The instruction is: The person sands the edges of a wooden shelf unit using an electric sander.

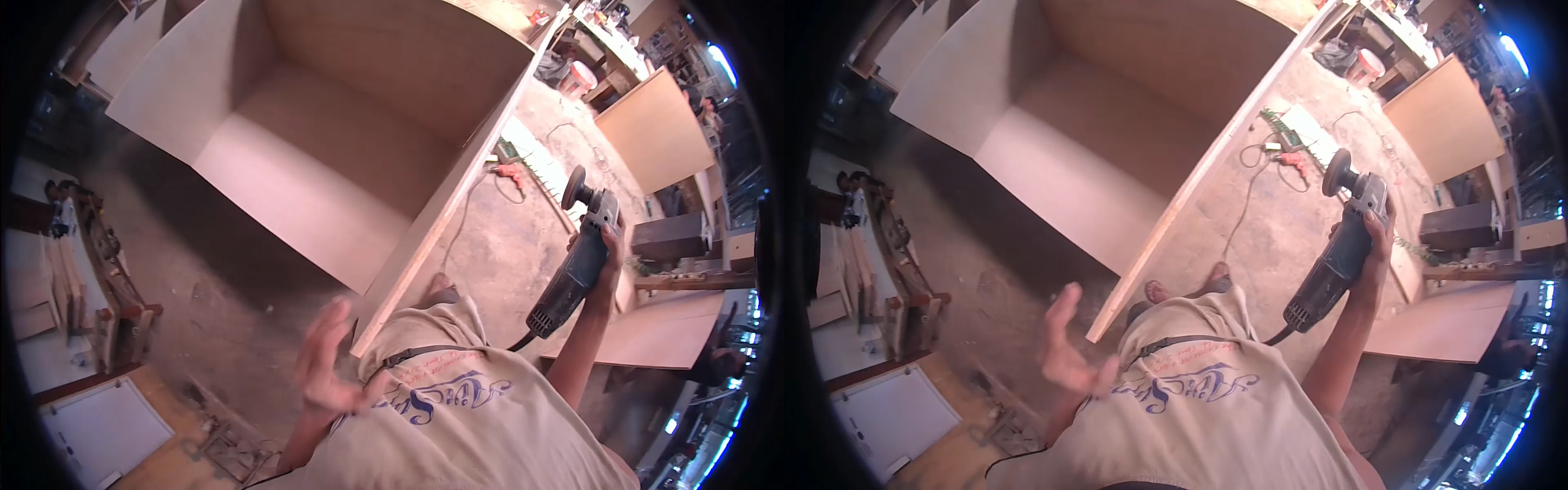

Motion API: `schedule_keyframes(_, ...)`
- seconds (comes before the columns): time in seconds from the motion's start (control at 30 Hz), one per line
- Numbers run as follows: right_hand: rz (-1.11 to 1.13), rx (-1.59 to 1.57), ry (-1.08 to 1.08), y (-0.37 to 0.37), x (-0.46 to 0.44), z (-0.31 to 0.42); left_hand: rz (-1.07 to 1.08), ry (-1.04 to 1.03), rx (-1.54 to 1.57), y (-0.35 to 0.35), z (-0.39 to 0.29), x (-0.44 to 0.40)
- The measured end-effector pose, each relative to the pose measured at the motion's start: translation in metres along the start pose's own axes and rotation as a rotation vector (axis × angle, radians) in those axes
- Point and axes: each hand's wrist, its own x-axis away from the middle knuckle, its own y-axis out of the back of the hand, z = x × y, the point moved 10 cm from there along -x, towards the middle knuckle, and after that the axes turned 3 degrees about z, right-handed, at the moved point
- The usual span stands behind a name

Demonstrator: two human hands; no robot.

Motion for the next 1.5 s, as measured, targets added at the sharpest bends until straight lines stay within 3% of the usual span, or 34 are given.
schedule_keyframes(0.1, -0.044, -0.321, -0.205, 0.059, -0.008, -0.103, 0.302, 0.093, -0.367, -0.015, -0.055, -0.013)
schedule_keyframes(0.2, -0.021, -0.596, -0.358, 0.101, -0.015, -0.184, 0.540, 0.476, -0.694, -0.065, -0.041, -0.019)
schedule_keyframes(0.47, 0.172, -1.211, -0.478, 0.206, 0.000, -0.347, 0.057, 0.534, -1.216, -0.125, -0.030, -0.060)
schedule_keyframes(0.53, 0.120, -1.239, -0.503, 0.234, 0.019, -0.380, -0.070, 0.455, -1.292, -0.142, -0.018, -0.083)
schedule_keyframes(0.6, 0.078, -1.239, -0.542, 0.262, 0.027, -0.405, -0.163, 0.173, -1.323, -0.188, -0.013, -0.124)
schedule_keyframes(0.67, 0.108, -1.297, -0.646, 0.272, 0.042, -0.407, 0.080, 0.374, -0.881, -0.243, 0.034, -0.106)
schedule_keyframes(0.73, 0.097, -1.334, -0.725, 0.290, 0.053, -0.408, 0.410, 0.253, -0.412, -0.350, 0.043, -0.068)
schedule_keyframes(0.77, 0.061, -1.327, -0.731, 0.307, 0.056, -0.420, 0.473, -0.187, -0.419, -0.401, 0.016, -0.056)
schedule_keyframes(0.83, -0.047, -1.298, -0.728, 0.352, 0.065, -0.454, 0.648, 0.074, -0.163, -0.462, 0.059, 0.016)
schedule_keyframes(0.9, -0.139, -1.246, -0.723, 0.391, 0.077, -0.489, 1.129, 0.547, -0.048, -0.500, 0.105, 0.105)
schedule_keyframes(0.97, -0.214, -1.206, -0.716, 0.415, 0.087, -0.509, 1.221, 0.526, -0.202, -0.501, 0.130, 0.168)
schedule_keyframes(1.03, -0.270, -1.166, -0.708, 0.434, 0.094, -0.528, 1.372, 0.657, -0.271, -0.494, 0.160, 0.218)
schedule_keyframes(1.13, -0.314, -1.093, -0.696, 0.450, 0.099, -0.549, 1.368, 0.788, -0.352, -0.467, 0.193, 0.266)
schedule_keyframes(1.23, -0.357, -1.053, -0.669, 0.454, 0.100, -0.573, 1.141, 0.806, -0.360, -0.435, 0.216, 0.278)
schedule_keyframes(1.5, -0.453, -0.981, -0.650, 0.433, 0.093, -0.627, 1.049, 1.092, -0.263, -0.378, 0.266, 0.345)
